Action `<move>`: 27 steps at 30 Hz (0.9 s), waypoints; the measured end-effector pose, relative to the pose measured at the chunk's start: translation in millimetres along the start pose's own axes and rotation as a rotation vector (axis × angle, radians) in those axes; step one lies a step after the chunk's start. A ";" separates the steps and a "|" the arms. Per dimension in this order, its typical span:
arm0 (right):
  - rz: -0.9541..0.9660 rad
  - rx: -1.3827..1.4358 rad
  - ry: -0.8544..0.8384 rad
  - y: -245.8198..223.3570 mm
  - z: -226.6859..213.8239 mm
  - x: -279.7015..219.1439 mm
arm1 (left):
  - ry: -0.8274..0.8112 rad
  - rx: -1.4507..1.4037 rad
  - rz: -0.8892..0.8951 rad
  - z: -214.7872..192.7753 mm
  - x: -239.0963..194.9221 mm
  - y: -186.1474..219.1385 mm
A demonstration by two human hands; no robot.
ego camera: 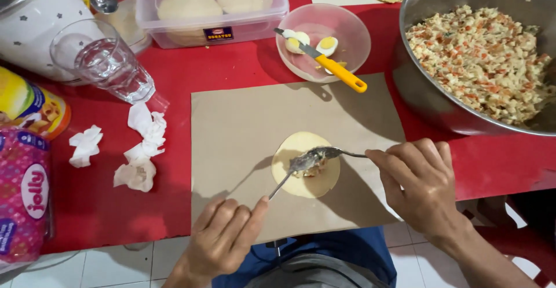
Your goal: The person prepares dumplings by placing a circular dough wrapper on a cutting board, adding a spoonful of filling, and placing a slice of boiled egg on top. They then fold the wrapper into a half-moon shape and seal the edges by hand.
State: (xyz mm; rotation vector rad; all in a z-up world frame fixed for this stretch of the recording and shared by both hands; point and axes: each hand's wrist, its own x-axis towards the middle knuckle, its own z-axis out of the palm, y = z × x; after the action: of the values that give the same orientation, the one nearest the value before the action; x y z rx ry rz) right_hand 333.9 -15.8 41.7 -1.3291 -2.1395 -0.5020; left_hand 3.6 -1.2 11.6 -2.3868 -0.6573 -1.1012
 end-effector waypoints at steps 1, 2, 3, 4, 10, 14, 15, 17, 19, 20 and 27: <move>-0.003 -0.029 0.012 0.3 2.4 -2.8 | -0.034 0.051 0.050 -0.3 2.5 -0.6; -0.005 -0.058 0.023 0.7 4.5 -5.8 | -0.068 0.100 0.102 -0.3 5.1 -1.4; -0.008 -0.057 0.024 -0.3 6.0 -6.1 | -0.068 0.102 0.100 -0.4 4.7 -1.2; -0.010 -0.055 0.040 -1.2 6.9 -6.8 | -0.076 0.100 0.107 0.0 4.5 -0.8; 0.003 -0.055 0.098 -0.5 10.9 -12.8 | -0.087 0.024 0.085 3.1 -4.6 1.3; 0.018 -0.075 0.159 4.4 5.6 -17.7 | -0.086 -0.008 -0.012 3.9 -5.7 2.2; 0.018 -0.075 0.159 1.5 2.7 -20.5 | -0.086 -0.008 -0.013 4.1 -3.7 2.4; 0.048 -0.142 0.224 -3.0 -3.6 -25.7 | -0.051 -0.134 -0.173 5.4 0.8 3.0; 0.005 -0.156 0.224 -3.2 1.9 -39.6 | -0.053 -0.186 -0.228 6.8 -0.2 3.3; -0.034 -0.173 0.225 -3.7 4.4 -47.3 | -0.055 -0.240 -0.278 7.6 -0.6 3.5; -0.092 -0.181 0.238 -4.6 7.6 -45.8 | -0.030 -0.312 -0.365 -0.3 2.2 2.2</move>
State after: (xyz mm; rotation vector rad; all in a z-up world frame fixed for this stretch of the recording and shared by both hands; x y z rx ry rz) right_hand 343.7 -44.9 6.5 -1.2003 -2.0012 -0.8652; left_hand 5.9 -2.5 13.1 -2.6138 -1.0283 -1.4076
